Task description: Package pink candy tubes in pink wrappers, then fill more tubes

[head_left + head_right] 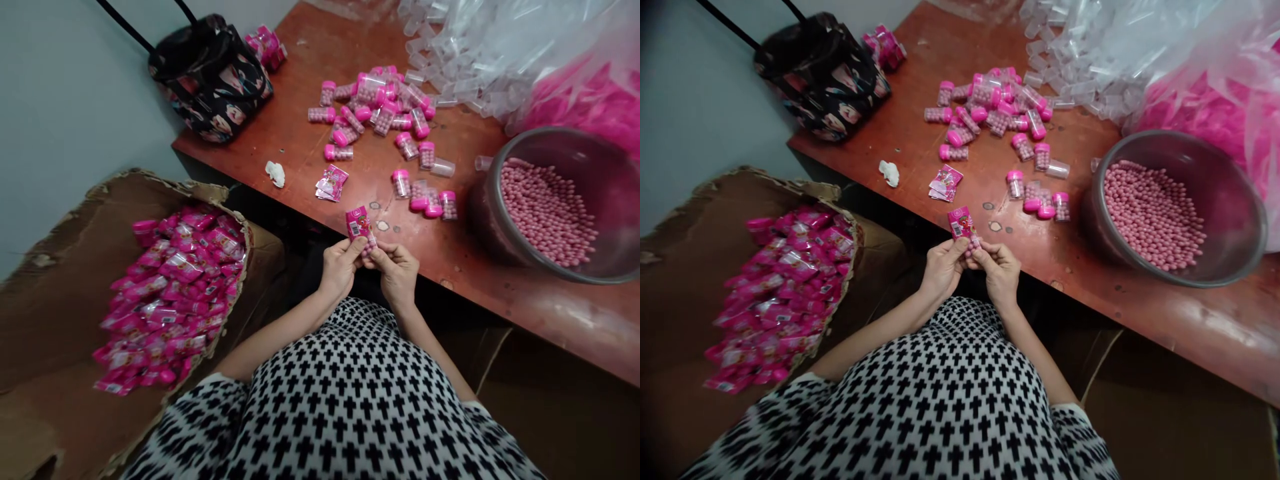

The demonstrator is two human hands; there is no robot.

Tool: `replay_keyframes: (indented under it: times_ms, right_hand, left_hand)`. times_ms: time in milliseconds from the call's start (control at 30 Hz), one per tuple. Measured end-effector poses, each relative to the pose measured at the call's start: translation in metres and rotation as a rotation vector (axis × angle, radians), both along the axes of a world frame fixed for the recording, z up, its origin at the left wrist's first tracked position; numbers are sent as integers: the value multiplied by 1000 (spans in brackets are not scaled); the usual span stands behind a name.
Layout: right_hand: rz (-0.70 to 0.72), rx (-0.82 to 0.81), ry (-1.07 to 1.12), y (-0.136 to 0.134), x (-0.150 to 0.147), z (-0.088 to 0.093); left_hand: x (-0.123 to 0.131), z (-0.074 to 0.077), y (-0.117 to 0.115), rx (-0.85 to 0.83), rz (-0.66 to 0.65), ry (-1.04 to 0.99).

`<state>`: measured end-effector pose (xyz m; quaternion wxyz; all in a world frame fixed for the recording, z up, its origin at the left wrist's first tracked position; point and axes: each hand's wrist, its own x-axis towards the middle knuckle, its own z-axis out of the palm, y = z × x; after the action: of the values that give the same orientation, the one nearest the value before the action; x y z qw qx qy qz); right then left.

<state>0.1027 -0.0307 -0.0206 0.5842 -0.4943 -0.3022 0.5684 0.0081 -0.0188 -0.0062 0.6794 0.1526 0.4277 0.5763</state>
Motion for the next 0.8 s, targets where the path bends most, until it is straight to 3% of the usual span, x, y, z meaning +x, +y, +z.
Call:
replay_keyframes:
  times_ms: [133,233,433,800]
  right_hand:
    - [-15,18,9,3,-3,0]
    - [5,5,14,3,-3,0]
    - [57,-24,-5,-3,-3,1]
    - [-43,-3,-30,-6,-13,1]
  left_hand:
    - [0,-2,-2,46,43,87]
    - [-5,0,-3,46,1,107]
    - [-12,3,-4,70,3,-4]
    - [0,-6,-9,52,88,129]
